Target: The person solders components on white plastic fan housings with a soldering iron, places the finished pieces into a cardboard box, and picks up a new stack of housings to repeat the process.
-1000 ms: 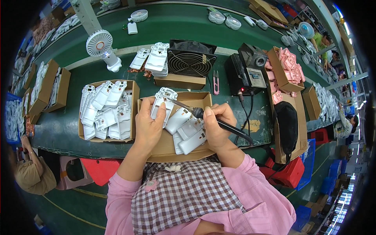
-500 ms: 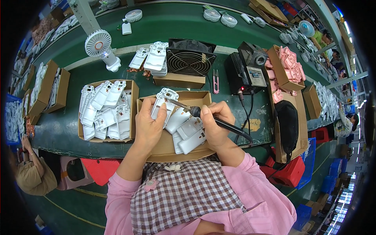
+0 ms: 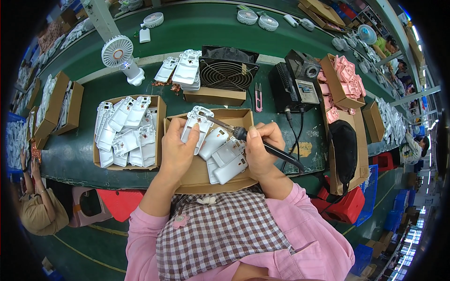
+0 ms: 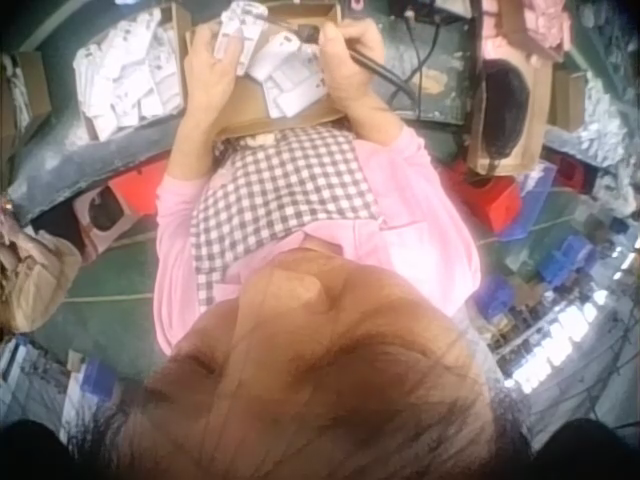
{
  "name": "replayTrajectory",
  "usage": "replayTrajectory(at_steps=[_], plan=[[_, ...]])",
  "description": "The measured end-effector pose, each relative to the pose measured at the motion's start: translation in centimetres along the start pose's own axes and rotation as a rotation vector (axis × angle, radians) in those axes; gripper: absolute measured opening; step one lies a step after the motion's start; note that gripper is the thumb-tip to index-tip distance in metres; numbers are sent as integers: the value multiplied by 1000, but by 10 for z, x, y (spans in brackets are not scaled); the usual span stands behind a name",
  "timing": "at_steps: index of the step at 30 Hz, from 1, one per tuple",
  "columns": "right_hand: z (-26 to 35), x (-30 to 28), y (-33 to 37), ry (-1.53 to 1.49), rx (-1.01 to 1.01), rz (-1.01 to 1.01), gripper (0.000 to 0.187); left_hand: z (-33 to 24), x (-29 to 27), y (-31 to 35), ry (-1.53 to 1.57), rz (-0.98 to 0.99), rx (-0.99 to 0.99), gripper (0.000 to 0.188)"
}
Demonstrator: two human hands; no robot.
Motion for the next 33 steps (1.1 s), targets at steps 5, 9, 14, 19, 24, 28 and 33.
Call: replayTrajectory(at_steps=[5,9,14,19,24,28,33], plan=[[2,1,1,-41,3,9,15,5,0,-4,-9,-23,177,20],[4,2,3,36,1,-4,13,-24,-1,3,-228,-161,485,24],[1,2,3,164,9,59,14,-14,1,2,131,-24,-11,17],[2,7,1,238,-19,79,16,-13,0,3,135,-39,-27,16],[2,7,0,311,-80,107,17,-15,-1,4,116,-58,-44,16],[3,10,0,334,-74,127,17,-14,-1,4,122,-57,-38,16],[4,11,1,324,-68,129,17,-15,-1,6,111,-52,-41,16]])
Point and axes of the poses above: each hand's wrist, its own y-axis away from the middle knuckle, its own x-axis out of the palm, z = x × y, the point moved 6 cm from there along -y, towards the middle knuckle, and after that the axes turned 7 degrees about -z, right-handed, at the moved point
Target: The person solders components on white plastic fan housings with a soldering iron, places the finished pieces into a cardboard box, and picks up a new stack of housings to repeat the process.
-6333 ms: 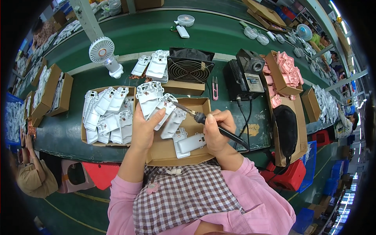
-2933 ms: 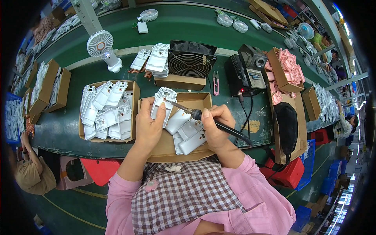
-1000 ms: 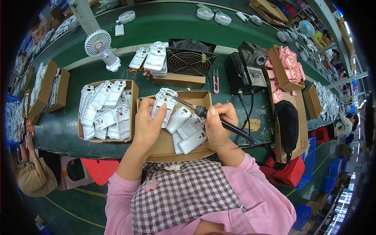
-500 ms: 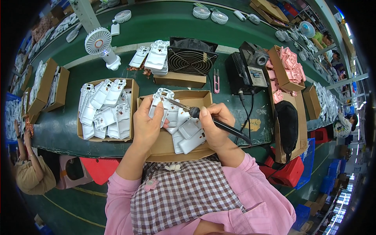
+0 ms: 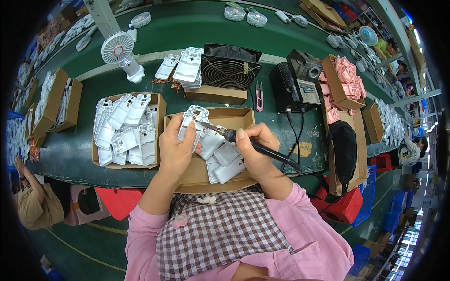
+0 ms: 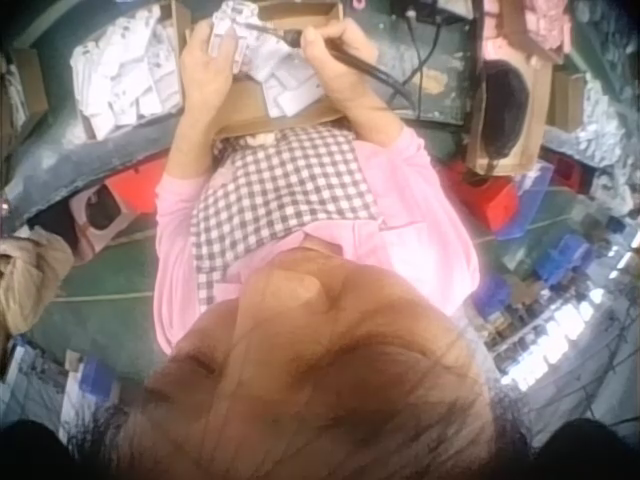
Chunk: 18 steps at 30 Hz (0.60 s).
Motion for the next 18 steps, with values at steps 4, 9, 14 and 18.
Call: replayTrajectory(at_steps=[4,9,14,18], plan=[[1,1,-1,11,9,3,17,1,-1,-1,-1,-3,3,16],[1,1,-2,26,11,9,17,1,0,-2,5,-6,-9,16],[-5,-3,1,-66,25,-39,16,0,0,-1,-8,1,-21,17],[-5,-3,0,-72,55,-49,16,4,0,-1,-33,26,-33,20]])
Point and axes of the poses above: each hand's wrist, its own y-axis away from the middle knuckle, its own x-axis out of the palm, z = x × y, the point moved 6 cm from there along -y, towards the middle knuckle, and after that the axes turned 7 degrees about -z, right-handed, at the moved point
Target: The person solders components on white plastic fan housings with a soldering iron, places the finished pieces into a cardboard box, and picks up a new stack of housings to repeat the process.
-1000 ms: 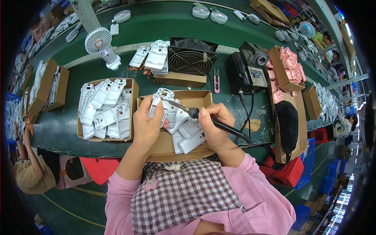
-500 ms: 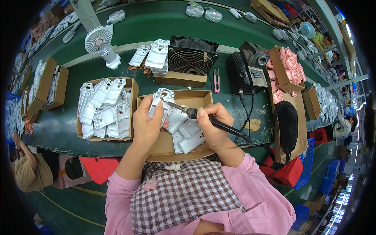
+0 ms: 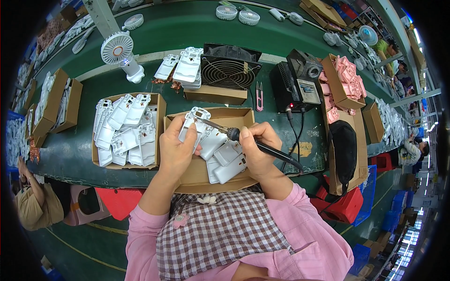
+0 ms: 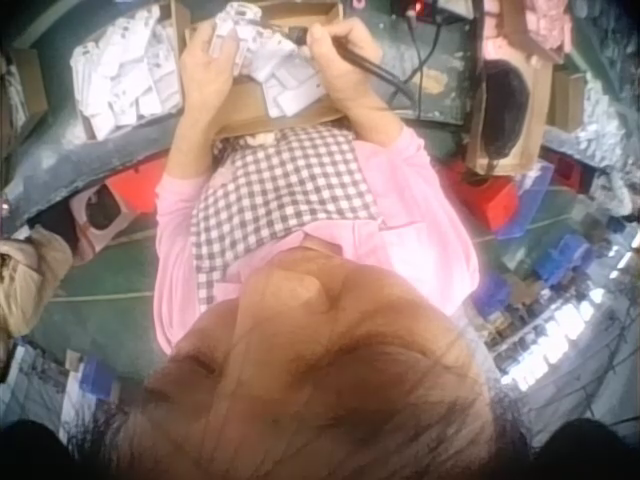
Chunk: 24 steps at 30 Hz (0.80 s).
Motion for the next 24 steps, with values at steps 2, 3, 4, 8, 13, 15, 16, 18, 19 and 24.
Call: replayTrajectory(at_steps=[2,3,4,8,13,15,16,18,19,24], plan=[[1,1,-1,6,-6,2,16,0,0,1,0,3,2,21],[1,1,-1,12,-13,5,16,-1,1,1,1,5,4,22],[1,1,-1,12,-13,5,16,0,1,1,1,5,4,22],[1,2,-1,8,-21,13,16,-2,1,2,-17,-2,11,22],[6,7,-1,19,-8,22,16,-5,1,3,0,-25,2,17],[5,7,-2,33,-26,27,16,-5,1,3,-1,-24,-2,17],[5,6,-2,33,-26,27,16,-5,1,3,0,-24,-3,17],[3,4,-2,29,-17,27,16,-5,0,3,-3,-27,3,16],[3,4,-1,30,-17,28,16,-5,0,3,-3,-27,3,16],[3,2,-1,45,-39,22,16,-3,1,3,-20,-13,12,20]])
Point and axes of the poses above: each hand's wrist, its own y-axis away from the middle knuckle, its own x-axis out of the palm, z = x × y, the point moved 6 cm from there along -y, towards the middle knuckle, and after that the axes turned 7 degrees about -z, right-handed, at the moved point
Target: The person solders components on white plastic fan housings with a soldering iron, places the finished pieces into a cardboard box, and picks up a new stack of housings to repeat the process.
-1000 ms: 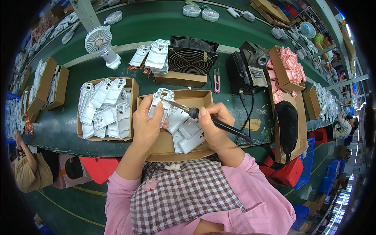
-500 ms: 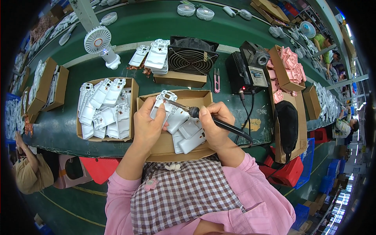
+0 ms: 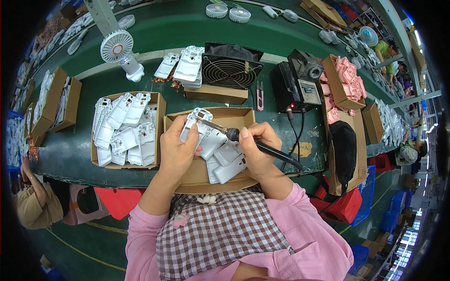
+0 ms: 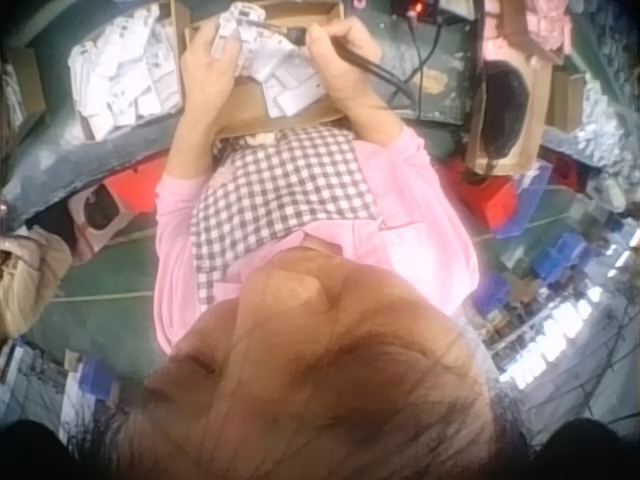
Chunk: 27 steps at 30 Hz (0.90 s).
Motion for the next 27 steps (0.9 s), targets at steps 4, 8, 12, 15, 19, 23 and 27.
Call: replayTrajectory(at_steps=[4,8,12,15,19,23,27], plan=[[0,1,0,-3,15,4,16,1,0,-1,-2,0,5,20],[0,1,-2,-5,21,0,16,0,1,-1,-1,4,-8,21],[-6,1,0,-2,92,6,15,0,-1,-2,-1,-1,3,20],[-5,-7,2,-86,74,-66,15,1,0,-3,41,-18,-4,17],[-6,-8,4,-205,92,-101,14,5,-3,-6,-213,-14,200,18],[-8,-7,3,-197,112,-94,14,-30,-10,21,-515,-75,570,31],[-8,-6,3,-196,98,-72,15,-59,-58,42,-930,-513,801,41]])
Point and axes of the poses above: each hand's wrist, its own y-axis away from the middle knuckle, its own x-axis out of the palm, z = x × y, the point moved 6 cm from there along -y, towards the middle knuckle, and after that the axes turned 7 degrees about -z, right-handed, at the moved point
